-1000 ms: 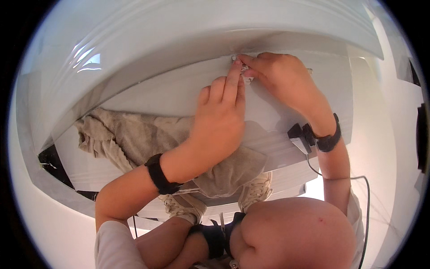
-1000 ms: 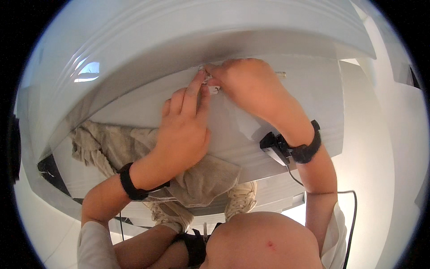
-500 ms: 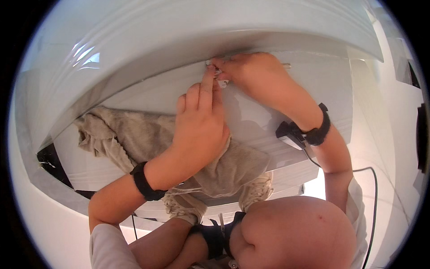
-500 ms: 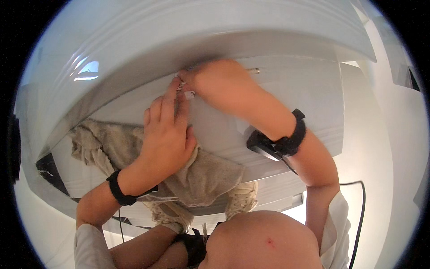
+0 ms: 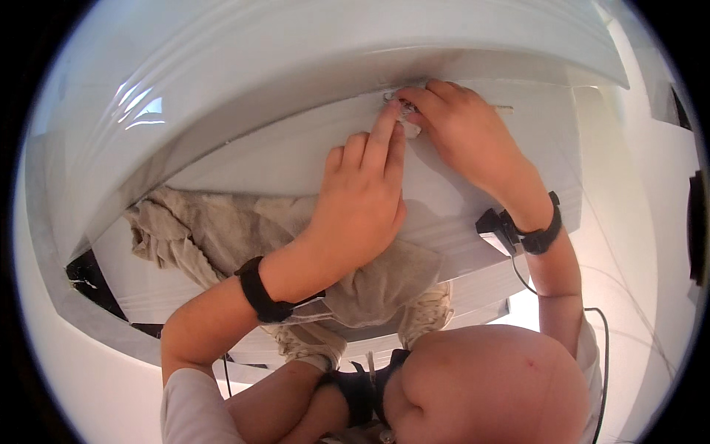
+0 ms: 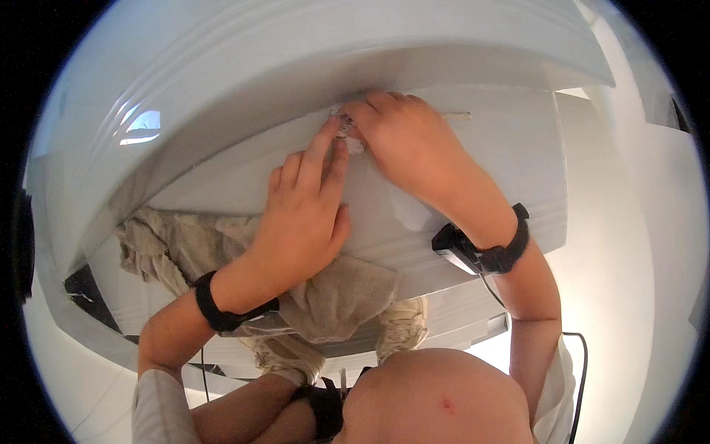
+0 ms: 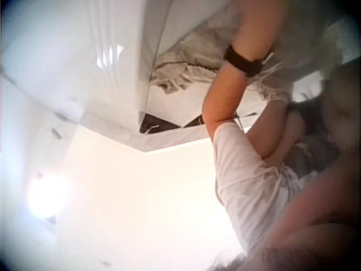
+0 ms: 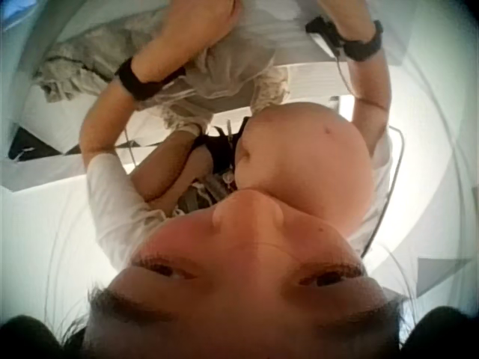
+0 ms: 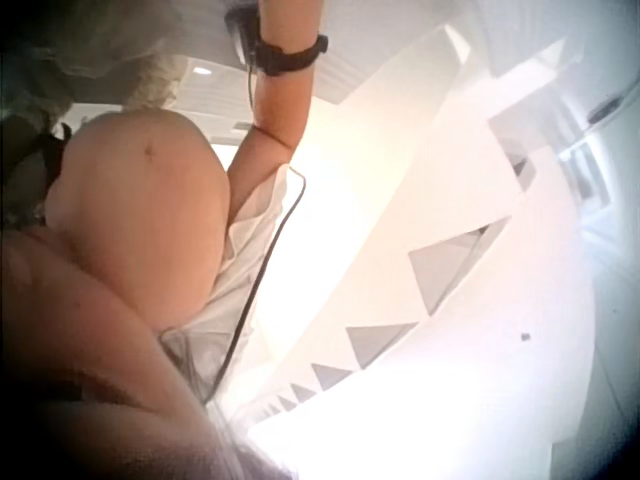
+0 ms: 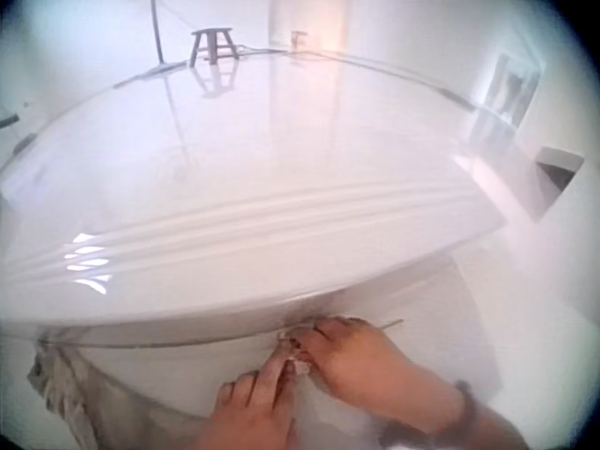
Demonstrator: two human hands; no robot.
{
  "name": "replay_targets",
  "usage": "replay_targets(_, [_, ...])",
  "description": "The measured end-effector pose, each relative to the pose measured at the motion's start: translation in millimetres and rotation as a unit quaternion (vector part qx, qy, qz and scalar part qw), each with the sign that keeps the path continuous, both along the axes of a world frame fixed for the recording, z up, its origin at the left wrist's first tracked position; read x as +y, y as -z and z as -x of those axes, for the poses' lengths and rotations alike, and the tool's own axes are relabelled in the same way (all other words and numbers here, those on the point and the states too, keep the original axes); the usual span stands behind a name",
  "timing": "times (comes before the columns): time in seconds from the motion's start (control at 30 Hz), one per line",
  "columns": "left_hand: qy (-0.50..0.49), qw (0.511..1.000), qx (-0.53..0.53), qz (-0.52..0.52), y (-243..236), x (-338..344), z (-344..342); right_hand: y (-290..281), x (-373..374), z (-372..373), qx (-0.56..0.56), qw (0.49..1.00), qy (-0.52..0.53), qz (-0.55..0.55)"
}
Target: The person applies sealant to the joints of a white staircase using a small card to spread the material and a cloth to wipe away the excess.
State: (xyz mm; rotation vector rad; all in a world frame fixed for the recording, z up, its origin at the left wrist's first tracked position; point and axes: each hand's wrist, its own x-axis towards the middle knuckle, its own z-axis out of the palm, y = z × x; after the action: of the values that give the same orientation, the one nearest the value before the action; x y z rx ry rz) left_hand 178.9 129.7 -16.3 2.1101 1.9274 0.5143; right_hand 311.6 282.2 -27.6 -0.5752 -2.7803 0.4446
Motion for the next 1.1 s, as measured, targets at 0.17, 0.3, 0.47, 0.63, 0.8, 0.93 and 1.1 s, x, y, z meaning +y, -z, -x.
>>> replay_targets(0.17, [-0.011,1.000,0.002,0.004,-0.9,-4.4,3.7,2.5,-5.0,6.8,0.025,1.000,0.006,-0.013])
replay_targets(0.3, [-0.031,0.999,-0.023,0.008,0.3,-6.6,8.8,-0.3,-6.6,14.1,-0.005,1.000,0.011,-0.024])
replay_targets(0.47, [-0.049,0.998,-0.031,0.006,3.3,-8.7,10.4,-3.5,-7.9,14.8,-0.009,1.000,0.016,-0.006])
replay_targets(0.63, [-0.041,0.997,-0.058,0.039,3.8,-8.3,14.7,-2.4,-6.5,17.0,-0.007,1.000,0.018,-0.005])
replay_targets(0.8, [-0.040,0.996,-0.066,0.050,2.3,-7.8,14.5,-1.7,-3.4,15.9,0.006,1.000,0.013,0.002])
replay_targets(0.93, [-0.044,0.996,-0.071,0.041,2.1,-8.7,13.4,0.1,-2.3,16.4,0.032,0.999,0.001,0.006])
replay_targets(1.1, [-0.049,0.996,-0.060,0.039,-0.7,-9.8,13.4,1.2,-3.2,17.7,0.019,1.000,-0.005,0.013])
